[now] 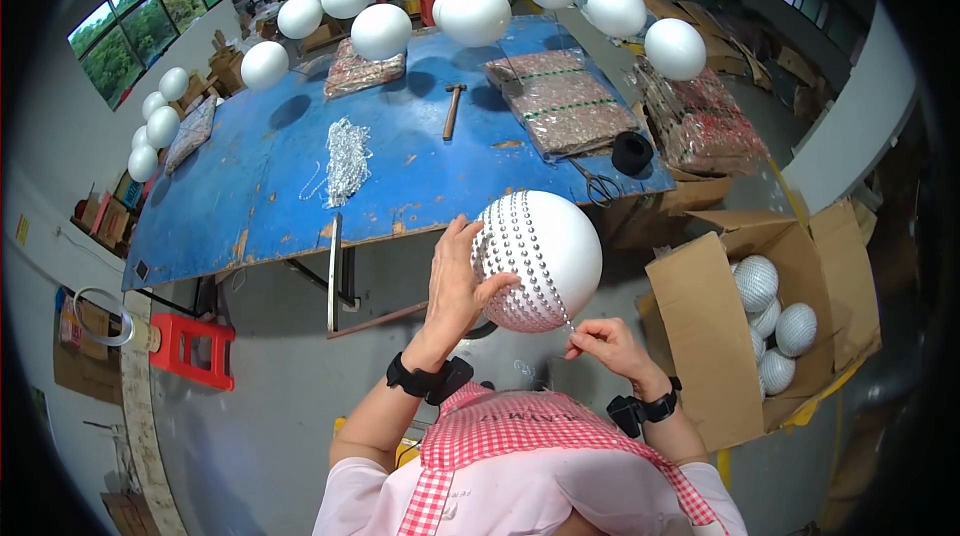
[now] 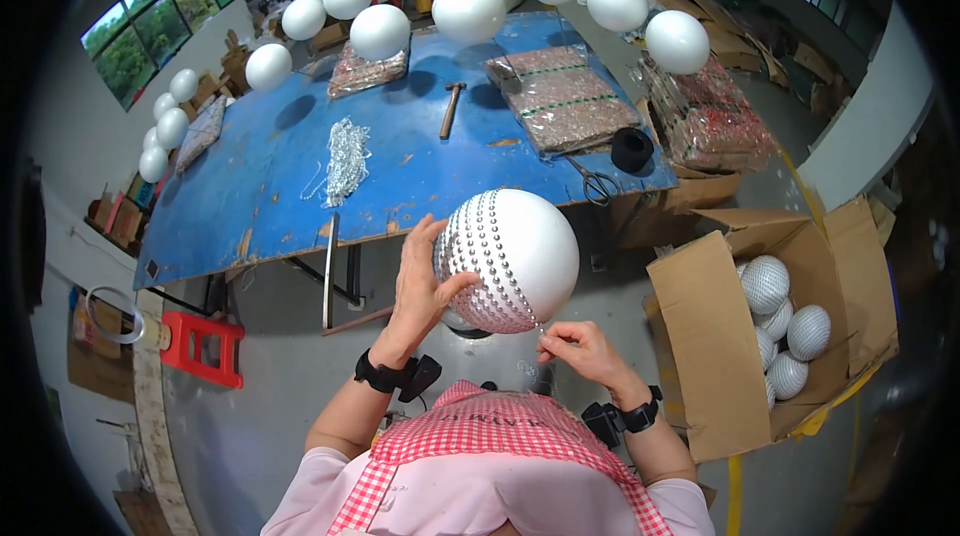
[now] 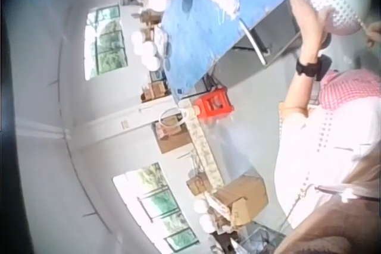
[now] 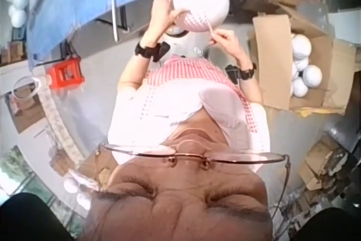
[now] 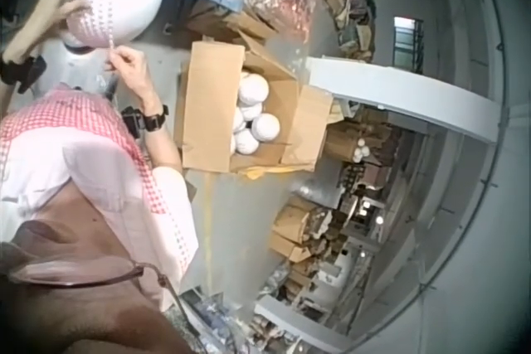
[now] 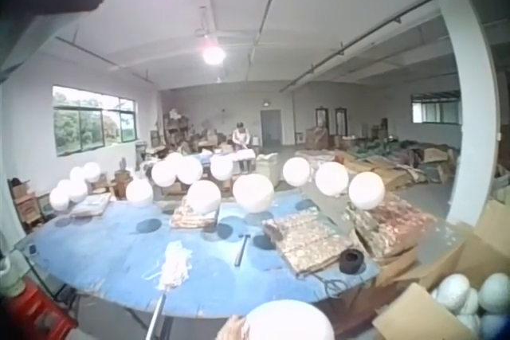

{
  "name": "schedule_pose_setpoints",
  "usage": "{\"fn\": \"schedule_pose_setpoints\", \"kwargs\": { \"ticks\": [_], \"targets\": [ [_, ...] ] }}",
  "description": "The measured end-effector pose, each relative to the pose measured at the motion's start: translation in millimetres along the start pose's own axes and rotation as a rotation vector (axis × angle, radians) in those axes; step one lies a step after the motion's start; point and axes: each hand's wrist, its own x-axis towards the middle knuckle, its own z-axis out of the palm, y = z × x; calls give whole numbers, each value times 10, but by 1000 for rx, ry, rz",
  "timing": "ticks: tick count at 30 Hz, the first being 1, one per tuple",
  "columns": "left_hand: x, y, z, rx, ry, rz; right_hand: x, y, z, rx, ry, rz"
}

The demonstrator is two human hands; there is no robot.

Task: The person presses a strand of beads into a white sphere and wraps it around, then pulls a new strand from a stand and continues pressing it onto the sphere.

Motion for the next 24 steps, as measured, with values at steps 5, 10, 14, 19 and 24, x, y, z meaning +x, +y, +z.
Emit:
{"fn": "schedule_pose_setpoints", "kwargs": {
  "ticks": [5,10,14,19,24],
  "targets": [
    [-14,-42,-53,35,-176,25,-16,-18,10,-10,-3,13],
    [-19,-29,-30,-9,-191,73,-32,-55,23,0,9,1],
    [-26,-33,-13,71,-104,89,-40,-90,16,20,22,-11],
    [2,-12,-56,49,-99,17,-5,-16,-24,-4,27,-25],
    [13,-45,-39,141,-126,116,0,-25,-41,-1,58,-33]
  ]
}}
